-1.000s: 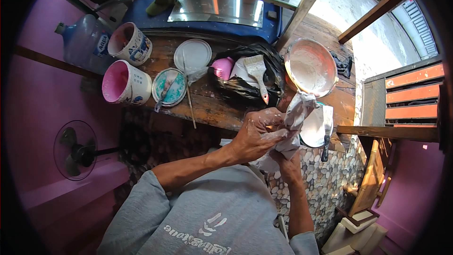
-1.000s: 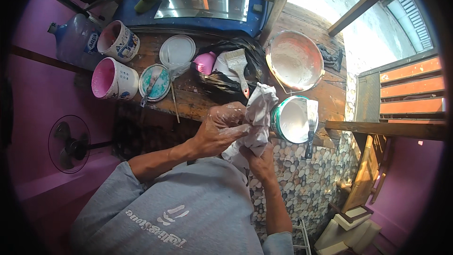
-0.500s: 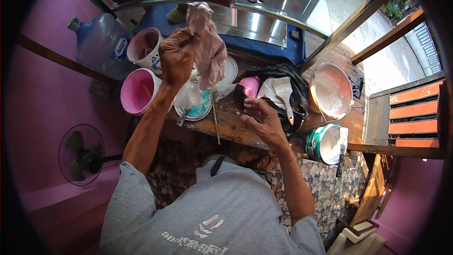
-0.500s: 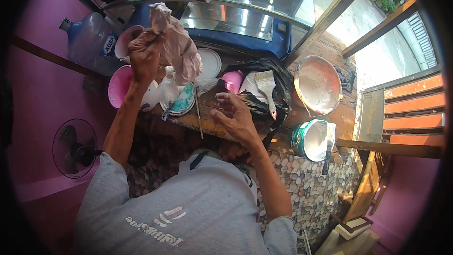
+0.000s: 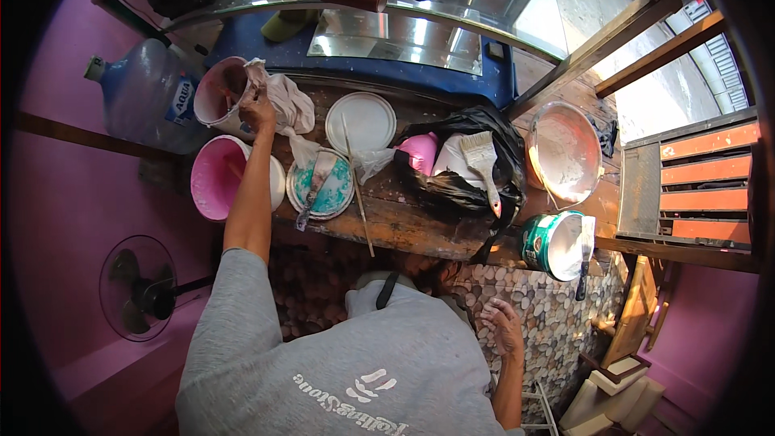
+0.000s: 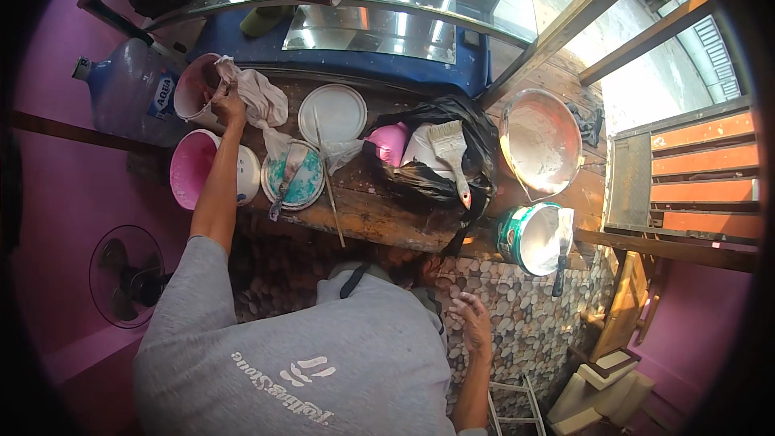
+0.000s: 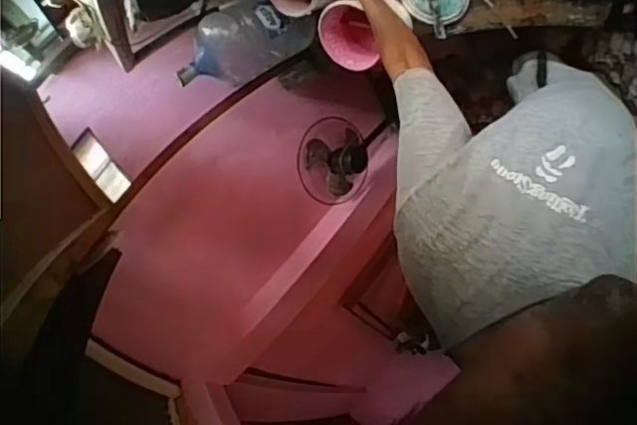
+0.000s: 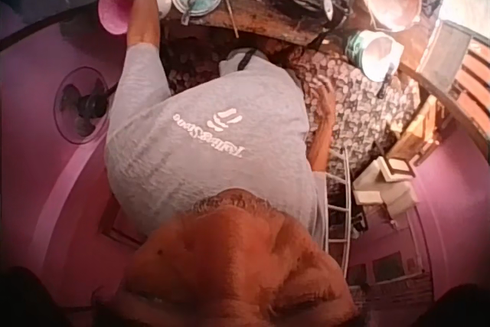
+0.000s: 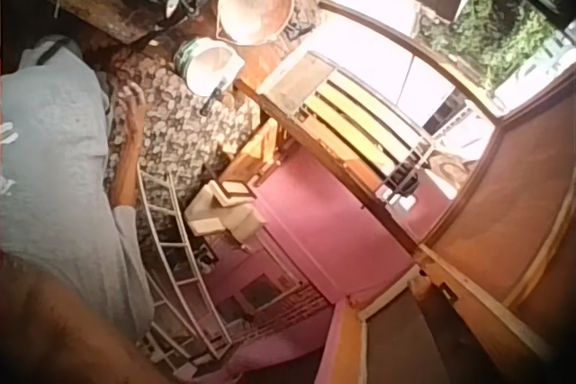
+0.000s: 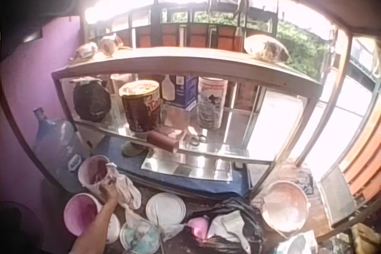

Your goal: The person mixes paint in a bucket using a paintbrush after handling a white cloth bag.

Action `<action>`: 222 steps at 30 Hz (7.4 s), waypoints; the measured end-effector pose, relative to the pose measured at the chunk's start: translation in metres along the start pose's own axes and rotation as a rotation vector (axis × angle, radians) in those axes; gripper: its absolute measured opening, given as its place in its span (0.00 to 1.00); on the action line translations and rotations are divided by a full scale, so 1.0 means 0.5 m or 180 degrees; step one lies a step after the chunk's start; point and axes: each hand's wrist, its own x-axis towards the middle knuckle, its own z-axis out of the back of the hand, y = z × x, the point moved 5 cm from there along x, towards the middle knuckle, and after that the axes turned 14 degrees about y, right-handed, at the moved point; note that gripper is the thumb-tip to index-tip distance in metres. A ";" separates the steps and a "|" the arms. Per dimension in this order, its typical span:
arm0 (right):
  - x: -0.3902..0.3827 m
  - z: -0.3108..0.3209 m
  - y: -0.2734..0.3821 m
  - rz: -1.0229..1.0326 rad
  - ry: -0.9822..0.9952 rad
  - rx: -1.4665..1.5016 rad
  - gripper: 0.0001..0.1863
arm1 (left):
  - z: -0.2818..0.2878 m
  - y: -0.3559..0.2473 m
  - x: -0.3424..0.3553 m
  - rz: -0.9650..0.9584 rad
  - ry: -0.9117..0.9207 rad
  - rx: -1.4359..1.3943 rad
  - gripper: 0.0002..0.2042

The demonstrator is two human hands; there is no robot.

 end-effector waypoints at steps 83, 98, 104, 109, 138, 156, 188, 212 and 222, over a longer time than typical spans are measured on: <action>0.125 0.254 0.449 0.1081 -0.0492 -0.4648 0.17 | -0.424 -0.821 -0.904 0.1633 0.5443 -0.2993 0.13; 0.117 0.288 0.425 0.1328 -0.0501 -0.4173 0.19 | -0.369 -0.778 -0.897 0.1351 0.4945 -0.3532 0.34; 0.095 0.276 0.425 0.0887 -0.0997 -0.4689 0.16 | -0.315 -0.818 -0.896 -0.0780 0.4539 -0.1853 0.36; 0.116 0.240 0.398 0.0995 -0.0545 -0.4673 0.18 | -0.244 -0.827 -0.866 -0.0731 0.3963 -0.1780 0.30; 0.092 0.226 0.448 0.0995 -0.0874 -0.4919 0.17 | -0.115 -0.613 -0.792 -0.0255 0.3790 -0.2020 0.36; 0.099 0.262 0.416 0.1053 -0.1030 -0.4807 0.19 | -0.340 -0.732 -0.883 0.0321 0.4664 -0.2193 0.16; 0.060 0.272 0.388 0.0799 -0.0969 -0.4897 0.15 | -0.291 -0.780 -0.938 0.1029 0.5415 -0.2809 0.09; 0.074 0.225 0.355 0.1216 -0.1034 -0.5787 0.10 | -0.331 -0.784 -0.950 0.1958 0.5451 -0.3456 0.11; 0.092 0.194 0.367 0.1379 -0.0960 -0.5221 0.10 | -0.333 -0.783 -0.954 0.2058 0.5415 -0.3570 0.11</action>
